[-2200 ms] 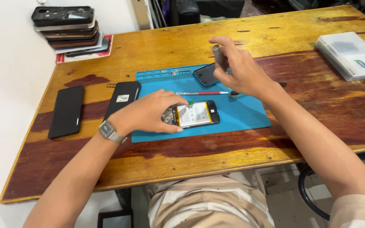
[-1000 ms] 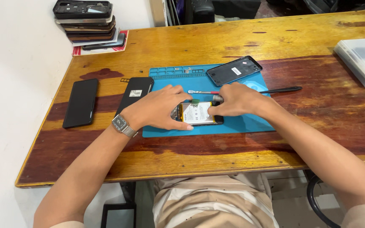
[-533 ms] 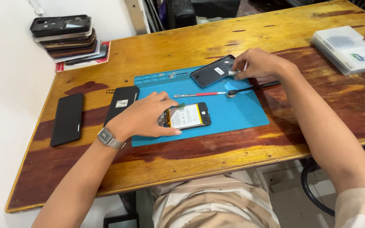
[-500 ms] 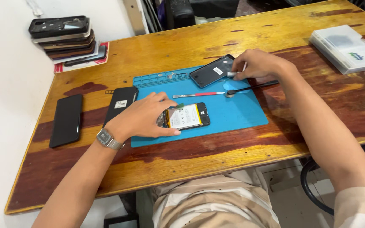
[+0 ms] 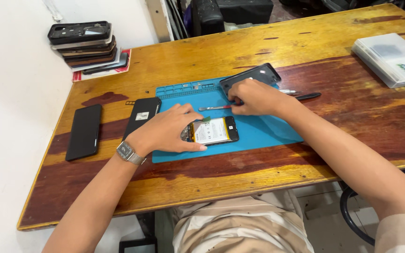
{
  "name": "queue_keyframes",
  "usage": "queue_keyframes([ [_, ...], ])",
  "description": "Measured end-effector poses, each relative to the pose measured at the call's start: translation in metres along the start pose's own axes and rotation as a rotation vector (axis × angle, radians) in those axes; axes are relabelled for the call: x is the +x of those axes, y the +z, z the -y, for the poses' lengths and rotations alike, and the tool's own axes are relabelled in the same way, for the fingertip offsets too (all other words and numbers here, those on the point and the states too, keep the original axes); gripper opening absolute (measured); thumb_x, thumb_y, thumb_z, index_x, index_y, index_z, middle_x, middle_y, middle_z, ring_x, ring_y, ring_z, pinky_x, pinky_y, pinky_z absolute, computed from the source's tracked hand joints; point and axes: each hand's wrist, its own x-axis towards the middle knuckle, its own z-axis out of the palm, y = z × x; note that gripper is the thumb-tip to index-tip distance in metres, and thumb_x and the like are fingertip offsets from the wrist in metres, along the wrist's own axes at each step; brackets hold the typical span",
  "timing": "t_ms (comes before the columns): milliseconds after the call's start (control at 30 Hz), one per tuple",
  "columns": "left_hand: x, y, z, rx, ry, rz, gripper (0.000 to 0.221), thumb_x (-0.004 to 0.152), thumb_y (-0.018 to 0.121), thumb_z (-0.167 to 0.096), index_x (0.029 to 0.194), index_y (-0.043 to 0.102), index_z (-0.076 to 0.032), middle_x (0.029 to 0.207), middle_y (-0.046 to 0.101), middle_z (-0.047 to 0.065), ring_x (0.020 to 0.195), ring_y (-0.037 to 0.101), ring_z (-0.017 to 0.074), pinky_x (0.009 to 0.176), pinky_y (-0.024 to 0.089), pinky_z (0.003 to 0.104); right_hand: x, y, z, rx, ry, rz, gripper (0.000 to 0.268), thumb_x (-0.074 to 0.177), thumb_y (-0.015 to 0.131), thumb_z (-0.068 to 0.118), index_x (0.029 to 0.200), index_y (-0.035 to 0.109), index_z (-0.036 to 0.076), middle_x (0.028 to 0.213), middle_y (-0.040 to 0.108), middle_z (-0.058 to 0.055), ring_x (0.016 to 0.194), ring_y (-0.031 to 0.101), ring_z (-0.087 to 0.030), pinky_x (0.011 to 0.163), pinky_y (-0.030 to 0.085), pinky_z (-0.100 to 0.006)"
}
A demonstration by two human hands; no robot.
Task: The person disassembles a smartphone by prying open the back cover and removing internal components. They use a prying tool to separate the casing and a screwdriver to remove screws, exposing the battery and circuitry.
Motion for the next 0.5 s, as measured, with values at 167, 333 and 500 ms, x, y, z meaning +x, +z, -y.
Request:
queue_keyframes([
  [167, 0.0, 0.0, 0.001, -0.003, 0.026, -0.021, 0.079, 0.073, 0.079, -0.063, 0.126, 0.065, -0.005, 0.116, 0.062, 0.013, 0.109, 0.058, 0.0321, 0.089, 0.053, 0.044, 0.0, -0.009, 0.009, 0.015, -0.012, -0.012, 0.026, 0.077, 0.077, 0.013, 0.098, 0.076, -0.002, 0.09, 0.075, -0.017, 0.082, 0.073, -0.032, 0.073, 0.056, -0.041],
  [333, -0.001, -0.002, 0.006, 0.004, -0.04, 0.002, 0.078, 0.07, 0.079, -0.063, 0.123, 0.067, -0.008, 0.114, 0.064, 0.011, 0.112, 0.06, 0.0302, 0.085, 0.054, 0.045, -0.002, -0.012, 0.019, 0.08, 0.027, 0.052, 0.032, 0.074, 0.077, 0.01, 0.104, 0.074, 0.0, 0.091, 0.074, -0.016, 0.081, 0.072, -0.03, 0.071, 0.056, -0.039],
  [500, -0.002, -0.005, 0.017, 0.012, -0.049, -0.035, 0.077, 0.07, 0.08, -0.063, 0.123, 0.07, -0.008, 0.114, 0.066, 0.012, 0.108, 0.063, 0.033, 0.087, 0.054, 0.045, 0.001, -0.006, 0.026, -0.017, 0.028, 0.084, 0.029, 0.073, 0.075, 0.006, 0.101, 0.073, -0.001, 0.099, 0.073, -0.014, 0.085, 0.071, -0.031, 0.076, 0.055, -0.04],
])
